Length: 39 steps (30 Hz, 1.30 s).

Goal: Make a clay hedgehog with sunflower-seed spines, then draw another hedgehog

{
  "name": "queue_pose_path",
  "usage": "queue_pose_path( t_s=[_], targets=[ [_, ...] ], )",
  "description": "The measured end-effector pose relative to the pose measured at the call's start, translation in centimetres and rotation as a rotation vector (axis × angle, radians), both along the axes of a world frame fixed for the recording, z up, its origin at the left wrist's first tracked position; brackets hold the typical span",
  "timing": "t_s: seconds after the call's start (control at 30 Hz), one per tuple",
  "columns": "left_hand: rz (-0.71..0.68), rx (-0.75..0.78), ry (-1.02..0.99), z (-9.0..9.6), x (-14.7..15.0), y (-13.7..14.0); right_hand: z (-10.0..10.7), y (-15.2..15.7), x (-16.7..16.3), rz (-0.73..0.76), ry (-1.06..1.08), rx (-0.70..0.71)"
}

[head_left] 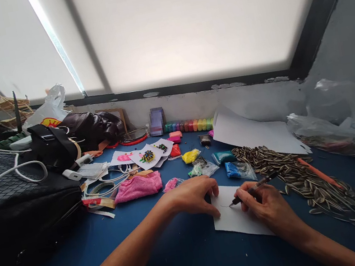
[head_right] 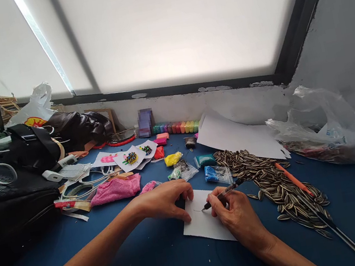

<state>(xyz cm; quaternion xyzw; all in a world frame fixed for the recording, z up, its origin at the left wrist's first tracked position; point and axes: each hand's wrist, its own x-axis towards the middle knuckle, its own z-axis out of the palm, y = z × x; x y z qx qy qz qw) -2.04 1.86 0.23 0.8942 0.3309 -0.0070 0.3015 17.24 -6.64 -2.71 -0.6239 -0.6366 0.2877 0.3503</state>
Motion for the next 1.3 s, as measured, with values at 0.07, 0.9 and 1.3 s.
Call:
queue_pose_path(
  t_s=[0.07,0.9,1.3],
  targets=[
    [0.0,0.004,0.002,-0.09,0.01,0.02,-0.01,0.01,0.02,-0.004,-0.001,0.003],
    [-0.013,0.016,-0.011,-0.36,0.0,0.2,0.33,-0.06,-0.24,-0.072,-0.056,0.037],
    [-0.047,0.02,-0.001,0.01,-0.23,0.0,0.29,0.01,-0.01,-0.094,-0.1,0.059]
  ],
)
